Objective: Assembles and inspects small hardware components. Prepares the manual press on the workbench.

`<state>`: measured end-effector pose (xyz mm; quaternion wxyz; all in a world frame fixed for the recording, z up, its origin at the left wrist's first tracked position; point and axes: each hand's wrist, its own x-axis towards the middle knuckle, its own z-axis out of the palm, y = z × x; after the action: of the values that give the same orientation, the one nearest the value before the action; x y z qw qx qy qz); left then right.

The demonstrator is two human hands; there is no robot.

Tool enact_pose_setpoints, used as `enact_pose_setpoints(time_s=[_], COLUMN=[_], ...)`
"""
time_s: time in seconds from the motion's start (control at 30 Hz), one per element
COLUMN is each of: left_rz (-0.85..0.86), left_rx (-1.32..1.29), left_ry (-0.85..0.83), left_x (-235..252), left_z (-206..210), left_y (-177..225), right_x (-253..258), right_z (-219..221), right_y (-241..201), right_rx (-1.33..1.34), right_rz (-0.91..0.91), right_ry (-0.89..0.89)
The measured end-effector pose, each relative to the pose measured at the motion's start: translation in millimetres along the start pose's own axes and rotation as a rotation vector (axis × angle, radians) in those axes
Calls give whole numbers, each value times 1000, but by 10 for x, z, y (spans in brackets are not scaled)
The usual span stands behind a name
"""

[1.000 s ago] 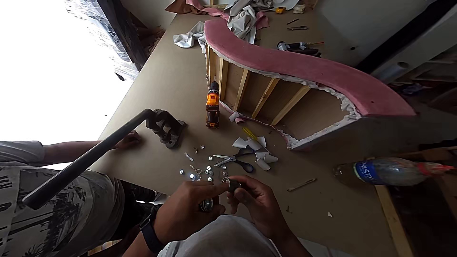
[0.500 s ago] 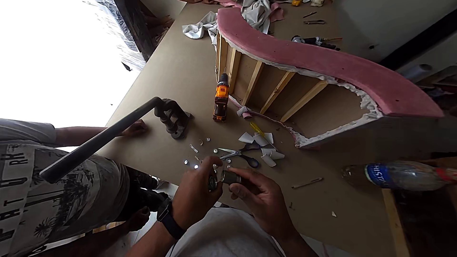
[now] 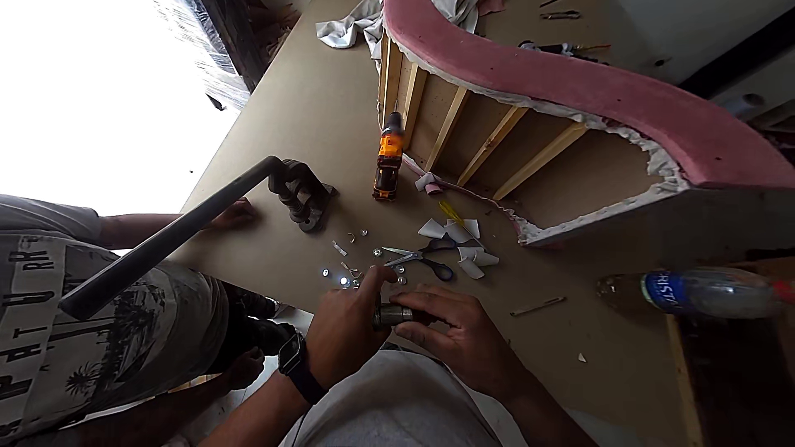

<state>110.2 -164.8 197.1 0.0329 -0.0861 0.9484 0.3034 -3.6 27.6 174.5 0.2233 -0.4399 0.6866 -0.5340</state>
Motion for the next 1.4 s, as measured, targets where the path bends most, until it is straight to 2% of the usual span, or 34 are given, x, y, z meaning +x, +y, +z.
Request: enact_pose_setpoints(time_s=[0.3, 0.6, 0.8, 1.07, 1.23, 1.33, 1.4], left_rz=[-3, -24, -72, -100, -208, -194, -200], left_rx=[-56, 28, 88, 73, 33, -37, -181], left_ry=[-55, -150, -333, -519, -525, -534, -432], left_x=[67, 178, 280, 242, 164, 166, 201], left_z=[2, 22, 104, 408, 704, 804, 851], left_y=[-38, -48, -73, -183, -236, -327, -441], right_x=[36, 83, 109, -33, -176, -219, -181], right_z=[-38, -22, 32, 129, 286, 302, 318], right_y=[15, 99, 213, 507, 597, 761, 879], right_rx=[-61, -37, -186, -165, -221, -135, 10], right_rz=[38, 59, 58, 72, 173, 218, 270], right_ry=[-56, -57, -149, -282, -272, -293, -226])
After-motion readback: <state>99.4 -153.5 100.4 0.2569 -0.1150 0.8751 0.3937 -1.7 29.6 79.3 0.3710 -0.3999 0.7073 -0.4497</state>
